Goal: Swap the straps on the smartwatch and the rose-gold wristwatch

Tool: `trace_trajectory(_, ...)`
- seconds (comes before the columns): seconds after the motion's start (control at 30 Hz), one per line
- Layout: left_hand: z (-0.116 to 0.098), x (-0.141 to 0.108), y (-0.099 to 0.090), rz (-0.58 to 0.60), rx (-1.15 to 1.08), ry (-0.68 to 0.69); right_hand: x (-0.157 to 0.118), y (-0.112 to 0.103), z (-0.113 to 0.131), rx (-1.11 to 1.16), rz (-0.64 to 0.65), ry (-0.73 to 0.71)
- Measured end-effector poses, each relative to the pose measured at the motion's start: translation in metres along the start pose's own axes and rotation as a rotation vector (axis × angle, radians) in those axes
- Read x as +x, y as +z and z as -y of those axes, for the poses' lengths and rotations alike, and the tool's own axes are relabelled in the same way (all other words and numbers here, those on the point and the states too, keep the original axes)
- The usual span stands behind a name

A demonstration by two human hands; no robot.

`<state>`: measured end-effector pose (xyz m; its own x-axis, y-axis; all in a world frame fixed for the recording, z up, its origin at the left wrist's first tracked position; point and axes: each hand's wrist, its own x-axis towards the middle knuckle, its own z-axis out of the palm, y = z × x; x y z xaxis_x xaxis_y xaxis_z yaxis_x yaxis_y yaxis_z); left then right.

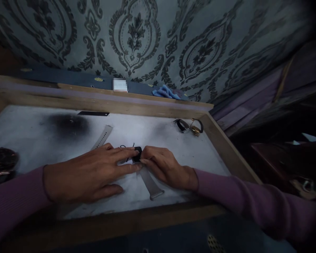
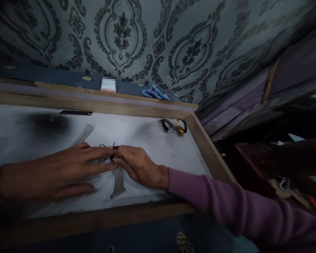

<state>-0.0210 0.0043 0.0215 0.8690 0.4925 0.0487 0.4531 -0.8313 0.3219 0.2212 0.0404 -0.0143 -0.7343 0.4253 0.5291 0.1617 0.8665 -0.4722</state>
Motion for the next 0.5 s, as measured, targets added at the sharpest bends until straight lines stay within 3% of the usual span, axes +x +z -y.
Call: trace_trajectory(0.5,-0.0017,-0.0030,0.0001,-0.049,-0.002,0.001,-0.0025,-0.0002,0.0025,0.002,-0.041,0.091)
